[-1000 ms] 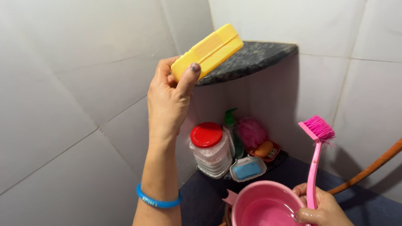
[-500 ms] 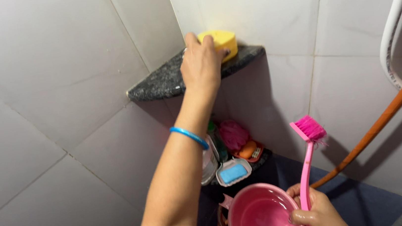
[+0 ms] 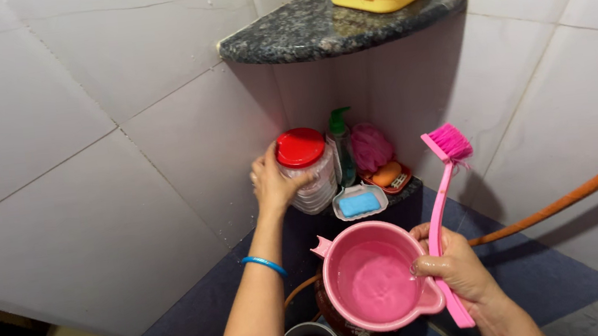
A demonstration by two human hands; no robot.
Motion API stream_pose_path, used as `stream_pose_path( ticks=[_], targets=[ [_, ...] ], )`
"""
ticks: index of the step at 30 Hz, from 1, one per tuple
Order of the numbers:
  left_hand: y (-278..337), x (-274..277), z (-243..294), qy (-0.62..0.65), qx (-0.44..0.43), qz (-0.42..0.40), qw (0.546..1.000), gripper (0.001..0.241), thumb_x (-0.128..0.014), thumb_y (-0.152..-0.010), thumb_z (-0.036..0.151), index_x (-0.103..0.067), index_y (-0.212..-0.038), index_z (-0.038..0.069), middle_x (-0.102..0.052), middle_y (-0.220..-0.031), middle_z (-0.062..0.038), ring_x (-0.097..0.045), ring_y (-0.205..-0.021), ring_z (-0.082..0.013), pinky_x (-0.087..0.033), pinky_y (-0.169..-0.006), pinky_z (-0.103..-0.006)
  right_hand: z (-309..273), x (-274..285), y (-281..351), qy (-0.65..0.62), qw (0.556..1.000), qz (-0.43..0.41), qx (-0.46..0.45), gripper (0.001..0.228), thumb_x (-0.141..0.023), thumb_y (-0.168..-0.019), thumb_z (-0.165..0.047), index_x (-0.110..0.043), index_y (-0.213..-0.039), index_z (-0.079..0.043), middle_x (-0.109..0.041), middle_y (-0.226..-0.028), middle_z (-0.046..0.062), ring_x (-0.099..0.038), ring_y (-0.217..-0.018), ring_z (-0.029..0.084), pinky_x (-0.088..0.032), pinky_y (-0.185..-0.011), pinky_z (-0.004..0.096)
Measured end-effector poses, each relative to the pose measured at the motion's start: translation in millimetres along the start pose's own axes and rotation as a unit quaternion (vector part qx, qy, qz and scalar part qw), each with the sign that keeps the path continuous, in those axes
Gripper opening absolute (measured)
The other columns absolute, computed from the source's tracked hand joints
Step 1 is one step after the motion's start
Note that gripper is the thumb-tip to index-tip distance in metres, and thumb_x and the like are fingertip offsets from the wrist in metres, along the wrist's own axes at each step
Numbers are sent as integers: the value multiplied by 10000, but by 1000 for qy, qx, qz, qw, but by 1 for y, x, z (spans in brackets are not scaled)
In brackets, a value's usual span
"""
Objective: The person cleans a bathroom shelf and wall by hand using a small brush and water from a pink mug.
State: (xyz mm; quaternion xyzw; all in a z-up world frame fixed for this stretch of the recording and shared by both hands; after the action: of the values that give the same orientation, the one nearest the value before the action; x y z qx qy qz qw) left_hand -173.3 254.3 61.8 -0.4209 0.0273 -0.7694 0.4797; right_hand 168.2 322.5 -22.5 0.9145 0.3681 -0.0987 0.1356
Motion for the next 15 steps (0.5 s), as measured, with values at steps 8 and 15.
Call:
stream_pose_path(
  ticks=[8,15],
  targets=[
    [25,-34,-28,86,-93,82,989,1436,-1016,-398,290,-205,-1572,135,-353,-1517,-192,-419,-1348,-447,-391,-1101,-540,28,15,-5,90,996,12,-12,449,-722,-601,121,-676,-1045,71,-705,-828,127,-676,-727,182,-577,-678,314],
    [29,-44,-32,24,-44,112,992,1411,-1014,-478,401,-175,-1581,132,-422,-1455,-167,-465,-1312,-451,-385,-1101,-559,53,30,-4,45,996,78,5,451,-680,-622,116,-673,-1070,72,-702,-888,147,-672,-747,198,-573,-669,331]
  ],
)
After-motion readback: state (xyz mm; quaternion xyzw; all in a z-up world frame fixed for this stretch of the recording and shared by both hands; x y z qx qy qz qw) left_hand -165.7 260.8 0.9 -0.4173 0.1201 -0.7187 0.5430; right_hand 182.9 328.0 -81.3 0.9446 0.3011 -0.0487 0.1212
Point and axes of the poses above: each hand's wrist, its own y-axis away from the middle knuckle, its own x-axis out of the back of the hand, z = x × y, the point moved 7 cm from there along -y, towards the middle knuckle
